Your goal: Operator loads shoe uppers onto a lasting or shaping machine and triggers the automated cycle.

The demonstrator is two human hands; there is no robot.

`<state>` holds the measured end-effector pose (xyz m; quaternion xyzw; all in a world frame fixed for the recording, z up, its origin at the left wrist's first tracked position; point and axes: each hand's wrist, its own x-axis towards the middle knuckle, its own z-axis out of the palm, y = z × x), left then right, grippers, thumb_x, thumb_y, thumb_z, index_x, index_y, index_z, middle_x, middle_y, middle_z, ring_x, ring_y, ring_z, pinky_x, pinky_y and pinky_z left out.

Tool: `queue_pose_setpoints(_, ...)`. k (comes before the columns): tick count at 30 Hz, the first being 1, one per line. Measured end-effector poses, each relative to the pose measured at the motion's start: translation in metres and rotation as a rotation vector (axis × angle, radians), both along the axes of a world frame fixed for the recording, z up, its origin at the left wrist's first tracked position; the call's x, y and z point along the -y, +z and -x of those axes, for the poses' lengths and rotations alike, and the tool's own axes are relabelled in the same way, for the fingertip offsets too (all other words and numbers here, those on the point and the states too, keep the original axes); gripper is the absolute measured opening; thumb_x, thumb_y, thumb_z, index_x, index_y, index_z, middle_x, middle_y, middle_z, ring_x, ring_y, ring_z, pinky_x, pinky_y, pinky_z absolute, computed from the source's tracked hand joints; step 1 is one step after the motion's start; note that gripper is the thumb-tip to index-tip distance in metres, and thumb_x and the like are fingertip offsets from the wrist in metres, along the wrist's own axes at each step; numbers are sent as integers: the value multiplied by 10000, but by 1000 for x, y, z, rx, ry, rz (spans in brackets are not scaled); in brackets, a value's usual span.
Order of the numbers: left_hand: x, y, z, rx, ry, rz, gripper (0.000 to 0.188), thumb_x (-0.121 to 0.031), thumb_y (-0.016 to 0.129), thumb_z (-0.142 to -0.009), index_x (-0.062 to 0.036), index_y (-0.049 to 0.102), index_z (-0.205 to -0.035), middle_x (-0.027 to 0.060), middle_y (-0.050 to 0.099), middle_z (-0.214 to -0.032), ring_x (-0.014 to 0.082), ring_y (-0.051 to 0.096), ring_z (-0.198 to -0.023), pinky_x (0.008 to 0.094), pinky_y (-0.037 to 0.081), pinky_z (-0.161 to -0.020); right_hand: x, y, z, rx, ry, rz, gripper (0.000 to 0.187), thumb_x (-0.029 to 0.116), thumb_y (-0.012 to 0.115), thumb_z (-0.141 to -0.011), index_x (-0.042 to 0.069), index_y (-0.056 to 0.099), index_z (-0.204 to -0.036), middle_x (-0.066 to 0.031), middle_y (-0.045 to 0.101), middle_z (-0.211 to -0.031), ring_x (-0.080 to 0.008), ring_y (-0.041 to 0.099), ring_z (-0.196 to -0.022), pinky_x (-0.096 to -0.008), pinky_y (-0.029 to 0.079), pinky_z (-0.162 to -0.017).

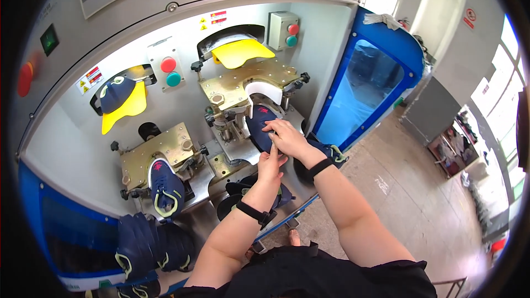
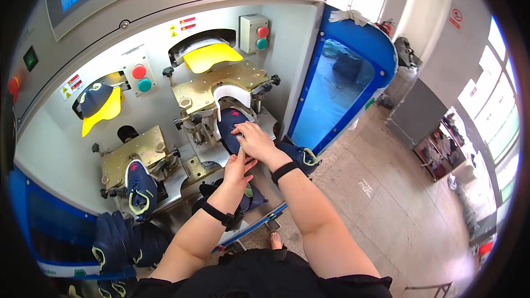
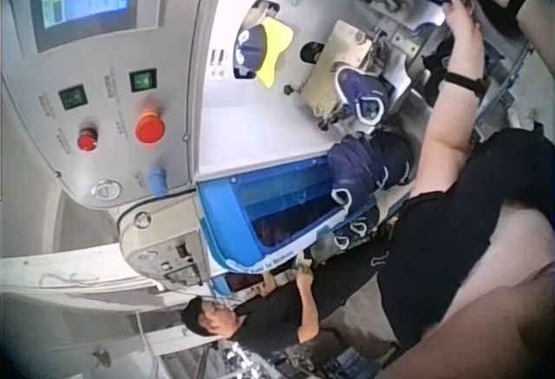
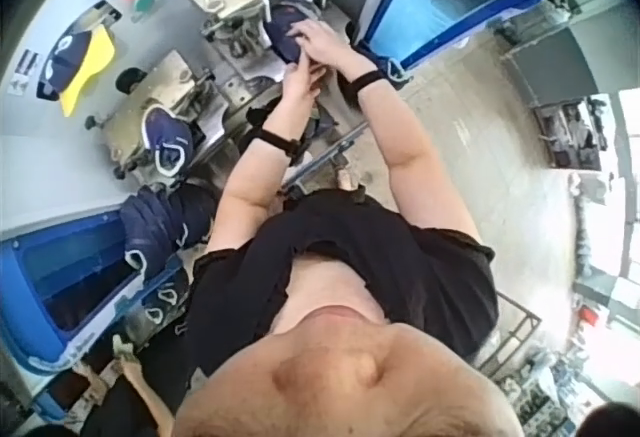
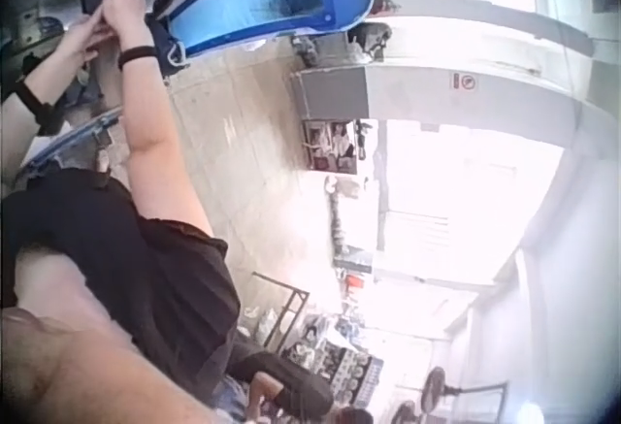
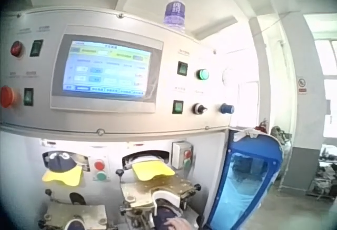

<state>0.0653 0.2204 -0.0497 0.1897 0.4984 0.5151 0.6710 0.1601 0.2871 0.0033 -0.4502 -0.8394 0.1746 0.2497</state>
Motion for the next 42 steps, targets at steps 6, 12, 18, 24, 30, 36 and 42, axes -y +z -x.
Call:
queue_pose_setpoints(6,-3,2,2,-6,-24,28,515,-618,641,-887,-167,409,-980,-6,584,-1009,128,635,-905,415,316,-711,-1,3,-2,15,-7,91,274,174,558,-921,132,632,-1181,-57,533,-1410,-295,420,-1358,-412,340,-1135)
queue_pose_setpoints(12,-5,-2,5,-13,-45,64,566,-648,633,-874,-157,474,-1106,6,594,-1177,154,627,-1056,531,332,-874,1,6,2,11,-11,111,278,161,568,-912,126,631,-1181,-59,523,-1415,-296,423,-1347,-404,333,-1138)
queue_pose_setpoints(18,-4,-1,4,-49,-2,40,502,-608,621,-904,-150,436,-989,4,593,-1042,139,641,-933,435,320,-730,0,6,0,14,-1,82,266,169,576,-912,127,634,-1168,-54,542,-1384,-295,441,-1323,-403,355,-1119)
queue_pose_setpoints(24,1,2,3,-79,12,66,625,-620,661,-867,-156,437,-1220,18,607,-1164,174,622,-1100,543,336,-875,-4,2,-6,27,28,-4,240,216,597,-915,146,641,-1140,-25,583,-1286,-289,488,-1245,-408,423,-1050)
queue_pose_setpoints(30,3,9,0,-133,10,58,651,-528,641,-890,-122,377,-1325,31,608,-1251,169,622,-1123,512,355,-879,-5,2,-9,-11,56,-61,204,254,623,-902,177,656,-1088,-12,607,-1184,-283,523,-1179,-435,473,-980)
queue_pose_setpoints(36,-5,11,0,-116,-5,129,427,-543,517,-949,-183,532,-1179,32,645,-1159,205,638,-1108,525,343,-897,-8,1,-17,24,117,-21,264,274,647,-888,210,653,-1143,-5,595,-1219,-273,522,-1192,-445,485,-970)
queue_pose_setpoints(42,-7,0,-3,-175,0,178,443,-556,505,-924,-183,593,-1146,12,673,-1110,194,645,-1057,445,347,-818,-2,-25,-16,40,73,-300,527,254,673,-862,172,556,-1370,-7,482,-1479,-294,491,-1270,-479,502,-940)
